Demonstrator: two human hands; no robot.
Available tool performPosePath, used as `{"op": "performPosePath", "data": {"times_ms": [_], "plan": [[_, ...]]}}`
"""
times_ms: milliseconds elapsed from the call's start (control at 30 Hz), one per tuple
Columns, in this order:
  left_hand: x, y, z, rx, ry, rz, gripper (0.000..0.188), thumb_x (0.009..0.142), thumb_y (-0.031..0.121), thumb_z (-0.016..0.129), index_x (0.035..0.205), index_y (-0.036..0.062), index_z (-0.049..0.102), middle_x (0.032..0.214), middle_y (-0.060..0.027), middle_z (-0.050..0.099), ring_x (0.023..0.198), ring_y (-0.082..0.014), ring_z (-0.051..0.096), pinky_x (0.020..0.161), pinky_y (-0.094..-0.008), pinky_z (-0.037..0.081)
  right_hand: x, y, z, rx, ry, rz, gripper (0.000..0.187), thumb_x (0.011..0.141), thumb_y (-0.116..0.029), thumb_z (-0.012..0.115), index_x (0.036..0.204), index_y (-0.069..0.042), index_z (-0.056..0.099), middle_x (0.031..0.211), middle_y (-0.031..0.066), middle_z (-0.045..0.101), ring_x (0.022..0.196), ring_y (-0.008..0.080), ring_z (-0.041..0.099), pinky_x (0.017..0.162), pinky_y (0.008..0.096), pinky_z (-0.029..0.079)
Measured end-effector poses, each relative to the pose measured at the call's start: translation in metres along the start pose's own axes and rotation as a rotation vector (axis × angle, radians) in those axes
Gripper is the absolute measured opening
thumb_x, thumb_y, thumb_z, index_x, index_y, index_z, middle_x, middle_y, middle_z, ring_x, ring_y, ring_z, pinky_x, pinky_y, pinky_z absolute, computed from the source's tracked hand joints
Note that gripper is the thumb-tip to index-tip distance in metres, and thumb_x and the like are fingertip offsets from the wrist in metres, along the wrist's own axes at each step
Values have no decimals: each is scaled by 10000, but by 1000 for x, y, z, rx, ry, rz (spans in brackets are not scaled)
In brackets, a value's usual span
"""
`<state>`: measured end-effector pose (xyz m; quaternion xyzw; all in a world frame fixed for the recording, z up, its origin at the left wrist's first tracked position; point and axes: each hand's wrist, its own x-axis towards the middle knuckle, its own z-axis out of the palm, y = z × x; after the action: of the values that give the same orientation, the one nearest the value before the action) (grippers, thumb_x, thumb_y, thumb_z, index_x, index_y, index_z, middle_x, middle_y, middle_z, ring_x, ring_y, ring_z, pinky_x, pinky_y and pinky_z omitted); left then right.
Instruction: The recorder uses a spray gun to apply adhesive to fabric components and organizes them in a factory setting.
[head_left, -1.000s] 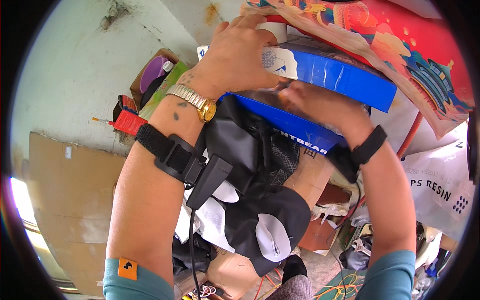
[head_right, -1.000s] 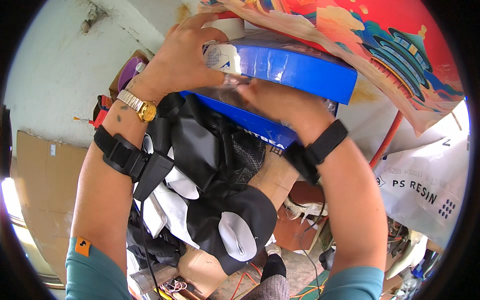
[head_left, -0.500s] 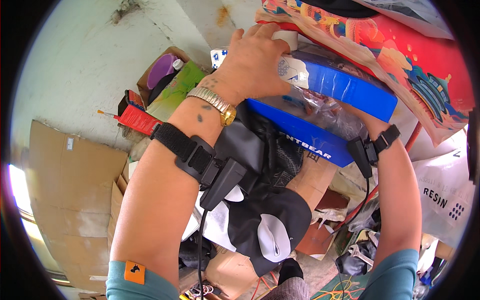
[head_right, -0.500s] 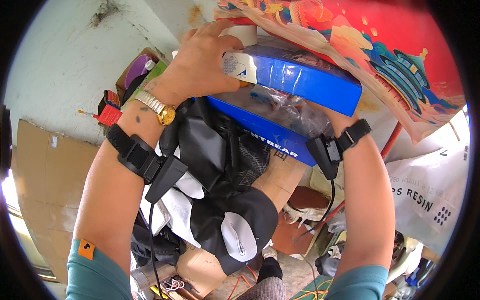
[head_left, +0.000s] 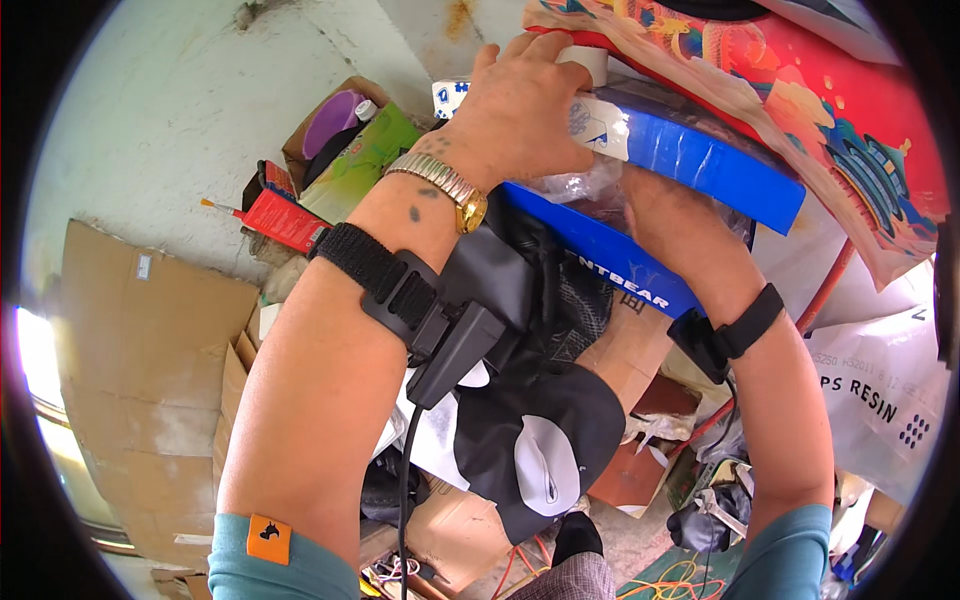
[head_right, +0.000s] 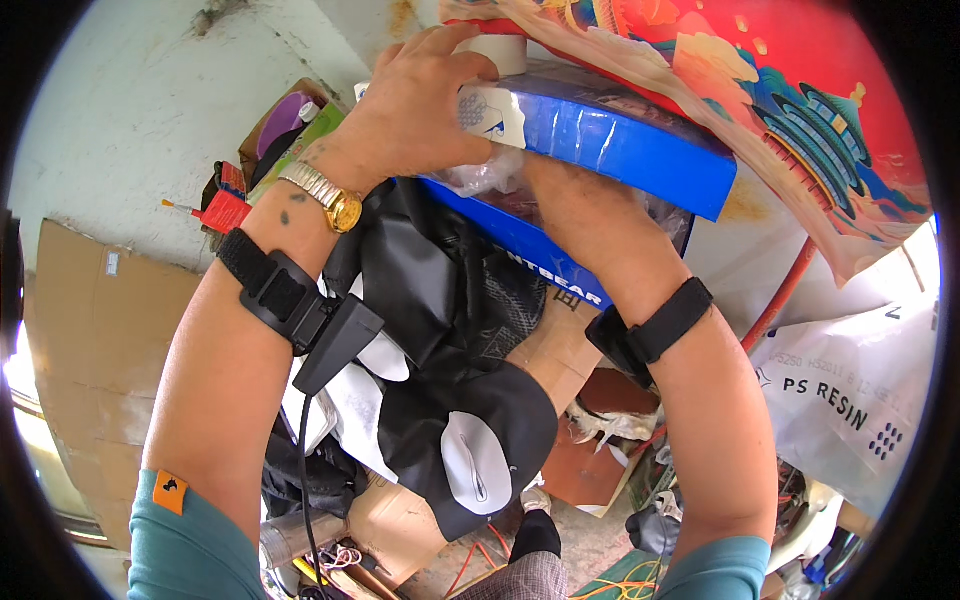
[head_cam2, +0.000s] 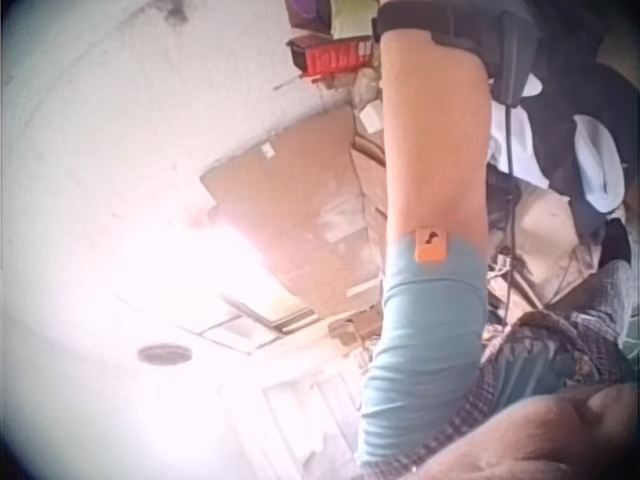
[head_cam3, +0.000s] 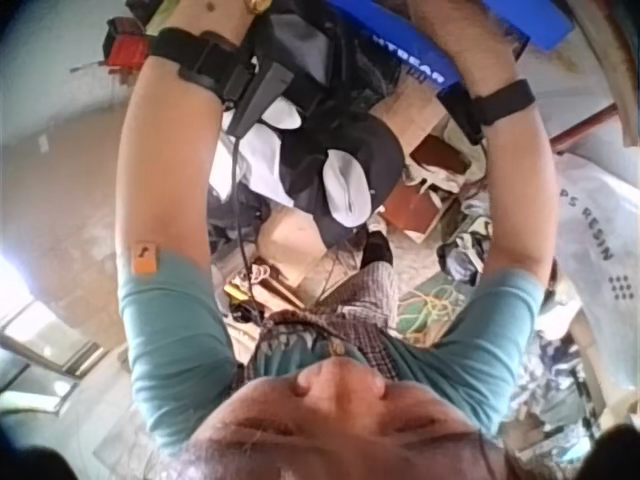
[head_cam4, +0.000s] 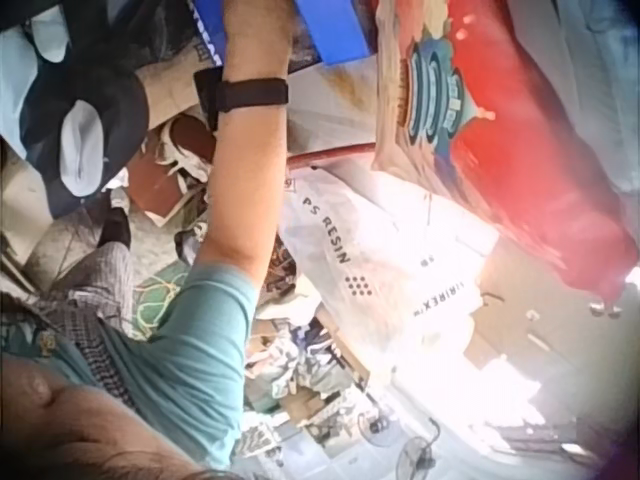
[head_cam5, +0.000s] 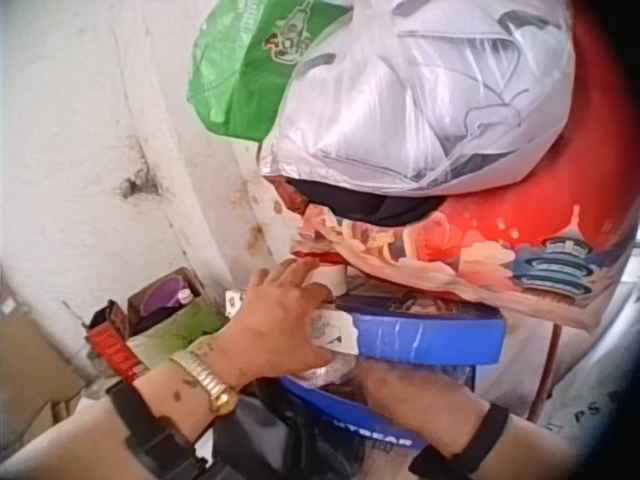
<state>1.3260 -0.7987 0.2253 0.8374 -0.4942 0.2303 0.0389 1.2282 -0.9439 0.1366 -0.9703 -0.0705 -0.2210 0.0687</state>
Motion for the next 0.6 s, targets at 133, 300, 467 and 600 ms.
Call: {"op": "performPosePath", "data": {"times_ms": [133,300,467,600], "plan": [[3,4,-2,-27,-20,-4,508,534,266,712,1004,93,623,1279,-174,445,1180,-331,418,995,-432,300,5,-4,14,711,27,43,425,776,-174,618,1161,-20,525,1218,218,500,1108,388,479,966,413,365],[2,3,-3,-12,-38,-26,507,531,268,718,997,93,624,1271,-171,452,1180,-326,417,990,-431,304,-11,-6,-6,478,83,277,478,770,-175,631,1186,4,478,1150,224,519,1062,405,482,920,403,402],[2,0,-6,10,-23,0,486,528,268,723,972,92,635,1235,-153,475,1159,-315,430,978,-428,317,-51,-37,-49,188,164,96,437,722,-145,635,1109,21,520,1048,223,546,984,381,519,856,396,442],[3,-1,-1,-9,-9,1,480,507,261,721,947,86,643,1195,-143,490,1128,-309,447,957,-417,338,-36,-57,-33,158,264,-447,405,716,-147,574,1075,28,508,1035,170,552,983,298,533,864,372,448]]}}
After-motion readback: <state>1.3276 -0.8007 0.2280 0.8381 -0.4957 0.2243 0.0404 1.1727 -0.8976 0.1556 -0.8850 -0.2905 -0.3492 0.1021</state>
